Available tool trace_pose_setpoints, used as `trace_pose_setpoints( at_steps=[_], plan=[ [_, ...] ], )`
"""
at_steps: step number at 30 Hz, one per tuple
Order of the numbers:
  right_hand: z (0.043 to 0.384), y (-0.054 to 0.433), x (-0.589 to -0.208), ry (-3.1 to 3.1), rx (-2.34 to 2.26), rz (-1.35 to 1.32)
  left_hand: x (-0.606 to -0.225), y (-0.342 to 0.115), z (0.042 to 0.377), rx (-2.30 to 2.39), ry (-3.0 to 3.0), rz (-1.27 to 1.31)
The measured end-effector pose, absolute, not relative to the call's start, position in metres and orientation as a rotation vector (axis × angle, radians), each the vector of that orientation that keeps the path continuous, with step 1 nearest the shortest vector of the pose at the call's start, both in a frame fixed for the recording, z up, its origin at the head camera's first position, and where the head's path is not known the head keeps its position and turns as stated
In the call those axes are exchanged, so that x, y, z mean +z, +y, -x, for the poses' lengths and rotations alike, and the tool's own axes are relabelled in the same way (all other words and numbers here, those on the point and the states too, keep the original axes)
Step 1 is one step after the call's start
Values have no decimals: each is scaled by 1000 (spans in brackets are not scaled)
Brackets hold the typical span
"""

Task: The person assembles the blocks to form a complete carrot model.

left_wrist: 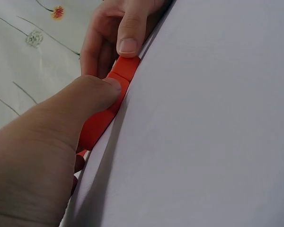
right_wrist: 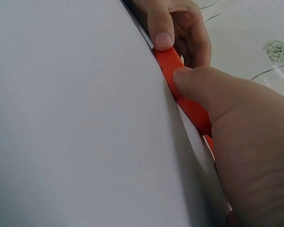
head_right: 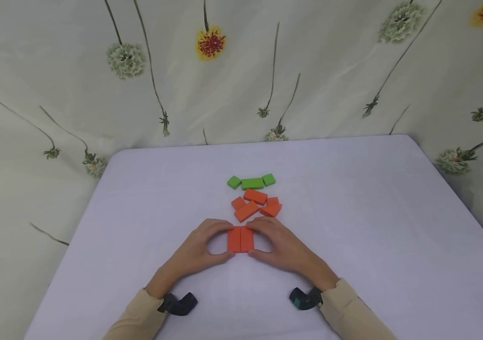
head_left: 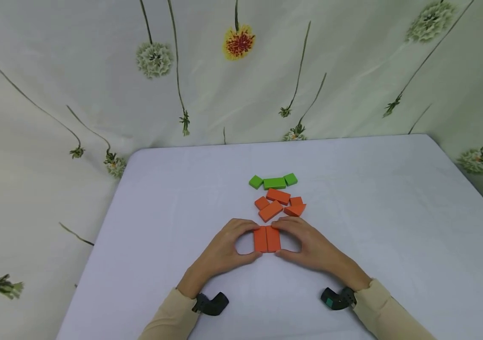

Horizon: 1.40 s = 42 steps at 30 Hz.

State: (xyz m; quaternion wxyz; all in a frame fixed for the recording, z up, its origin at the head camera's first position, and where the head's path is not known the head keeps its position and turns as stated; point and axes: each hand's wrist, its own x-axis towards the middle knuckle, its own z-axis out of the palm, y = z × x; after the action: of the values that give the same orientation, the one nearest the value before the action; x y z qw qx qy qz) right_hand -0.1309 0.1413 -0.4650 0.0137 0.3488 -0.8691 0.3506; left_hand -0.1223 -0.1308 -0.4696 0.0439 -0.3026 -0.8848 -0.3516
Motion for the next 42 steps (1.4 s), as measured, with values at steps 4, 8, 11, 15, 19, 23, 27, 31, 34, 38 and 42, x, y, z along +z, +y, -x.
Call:
trace_pose_setpoints(
  at_steps=[4, 8, 11, 15, 19, 23, 27, 31, 34, 38, 42],
  plan=[
    [131, 143, -464, -2726, 1086, -1091, -468, -129, 122, -1043, -2716, 932],
    [131, 143, -465, -2742, 1087, -1087, -467, -128, 122, -1026, -2732, 926],
    [131, 143, -465, -2763, 1099, -1081, -467, -128, 122, -1019, -2733, 922],
    [132, 142, -465, -2788, 1107, -1081, -467, -129, 121, -1005, -2736, 915],
    [132, 141, -464, -2786, 1111, -1083, -467, -129, 122, -999, -2743, 911],
    [131, 141, -464, -2777, 1142, -1065, -467, -129, 121, -1006, -2739, 912],
    [129, 142, -462, -2760, 1187, -1009, -467, -129, 121, -1004, -2732, 913],
    [128, 144, -462, -2731, 1203, -971, -468, -128, 120, -1009, -2731, 909],
    [129, 145, -464, -2702, 1193, -948, -469, -128, 120, -1012, -2736, 905],
    [131, 145, -466, -2684, 1172, -886, -470, -129, 121, -1012, -2738, 905],
    [133, 145, -466, -2684, 1168, -820, -471, -129, 121, -1012, -2735, 904]
  ],
)
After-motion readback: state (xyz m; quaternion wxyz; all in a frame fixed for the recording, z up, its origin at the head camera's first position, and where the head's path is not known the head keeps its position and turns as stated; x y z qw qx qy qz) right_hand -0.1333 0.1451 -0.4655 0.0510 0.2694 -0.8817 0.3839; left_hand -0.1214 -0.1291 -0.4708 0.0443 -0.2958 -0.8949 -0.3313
